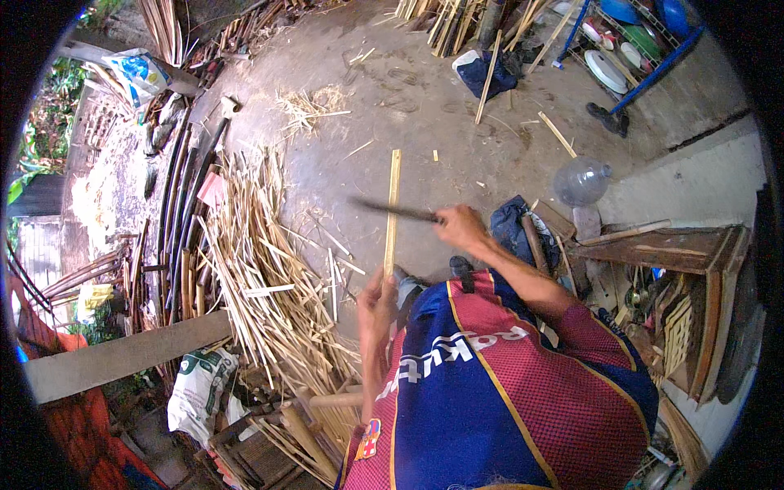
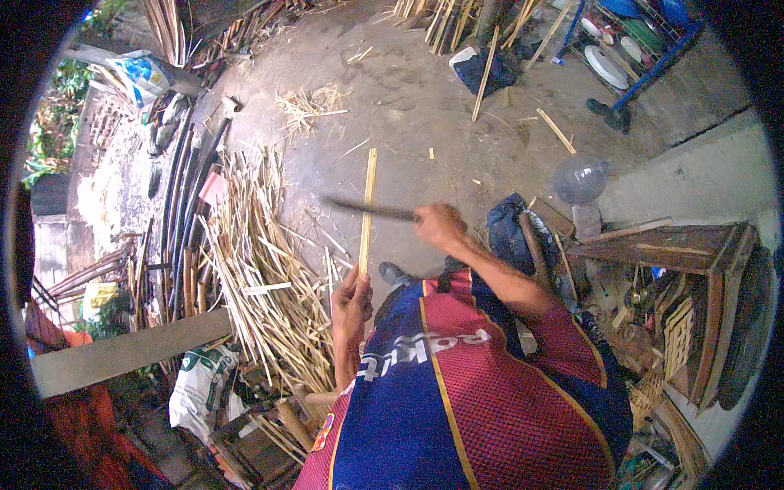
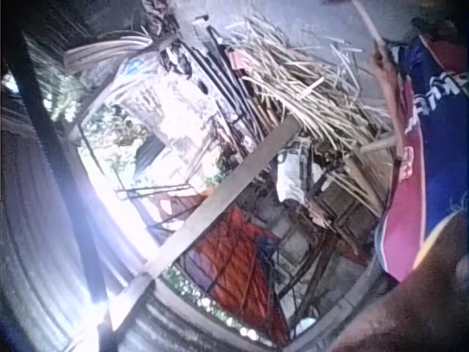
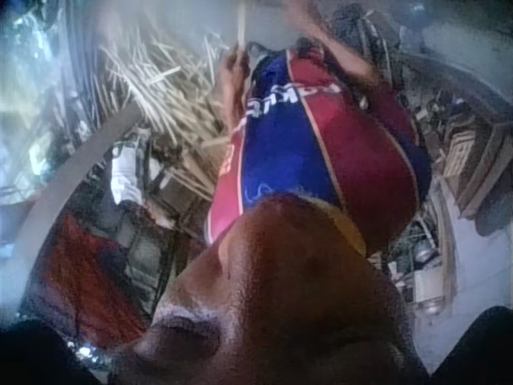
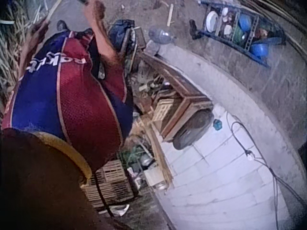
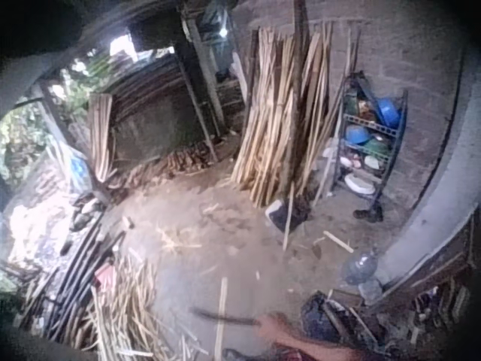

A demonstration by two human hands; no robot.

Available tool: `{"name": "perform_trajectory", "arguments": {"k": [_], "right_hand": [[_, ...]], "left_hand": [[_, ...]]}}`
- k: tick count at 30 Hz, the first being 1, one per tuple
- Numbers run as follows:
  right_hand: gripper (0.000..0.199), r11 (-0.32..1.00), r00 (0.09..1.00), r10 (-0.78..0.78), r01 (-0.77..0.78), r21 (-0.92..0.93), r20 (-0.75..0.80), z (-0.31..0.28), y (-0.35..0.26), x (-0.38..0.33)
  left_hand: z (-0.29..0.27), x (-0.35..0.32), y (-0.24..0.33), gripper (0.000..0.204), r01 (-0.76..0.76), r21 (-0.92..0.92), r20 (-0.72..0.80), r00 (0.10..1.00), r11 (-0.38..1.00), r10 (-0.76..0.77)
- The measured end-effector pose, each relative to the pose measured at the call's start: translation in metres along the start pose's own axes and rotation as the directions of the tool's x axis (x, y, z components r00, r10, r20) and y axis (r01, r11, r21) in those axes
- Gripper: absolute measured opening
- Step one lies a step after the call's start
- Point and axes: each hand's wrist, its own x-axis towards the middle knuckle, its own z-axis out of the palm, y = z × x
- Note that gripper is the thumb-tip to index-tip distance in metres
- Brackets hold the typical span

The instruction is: The person holds a long bamboo stick in the left hand and uses a knife in the right hand to shave thin strips from its surface. The person repeatedly rotates the stick and continues shaving along its length, producing fine shavings that fall to the floor.

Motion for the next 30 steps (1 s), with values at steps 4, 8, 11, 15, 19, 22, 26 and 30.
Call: {"name": "perform_trajectory", "arguments": {"k": [4,8,11,15,19,22,26,30], "right_hand": [[0.026,0.996,0.988,0.046,-0.058,-0.075,-0.150,0.009,0.011,0.023],[0.024,0.986,0.992,-0.018,-0.003,-0.168,-0.123,-0.030,0.008,0.044],[0.024,0.976,0.993,-0.075,0.056,-0.208,-0.086,-0.026,0.003,0.033],[0.033,0.948,0.927,0.305,-0.318,-0.027,-0.219,-0.024,0.051,0.078],[0.036,0.973,0.949,0.231,-0.231,0.026,-0.215,-0.045,0.076,0.085],[0.043,0.950,0.964,-0.088,0.157,0.271,-0.249,-0.062,0.004,0.045],[0.052,0.859,0.929,-0.367,0.355,0.369,-0.040,-0.048,-0.026,0.039],[0.048,0.849,0.886,-0.053,-0.203,0.488,0.461,-0.043,-0.028,0.033]], "left_hand": [[-0.006,-0.009,0.004,0.046,0.002,0.081,-0.002,1.000,0.997,-0.002],[-0.013,0.001,-0.020,0.038,-0.056,0.083,-0.050,0.997,0.995,0.060],[-0.012,-0.006,-0.003,0.038,-0.050,-0.045,-0.040,0.998,0.998,0.049],[-0.025,-0.016,-0.010,0.045,-0.038,0.046,-0.020,0.999,0.998,0.039],[-0.033,-0.012,-0.030,0.042,-0.071,0.196,-0.113,0.989,0.978,0.094],[-0.041,0.001,-0.040,0.041,-0.164,0.532,-0.079,0.967,0.831,0.242],[-0.052,0.010,0.001,0.042,-0.258,0.785,0.090,0.947,0.563,0.309],[-0.052,0.020,0.039,0.031,-0.353,0.930,0.139,0.602,0.106,0.787]]}}
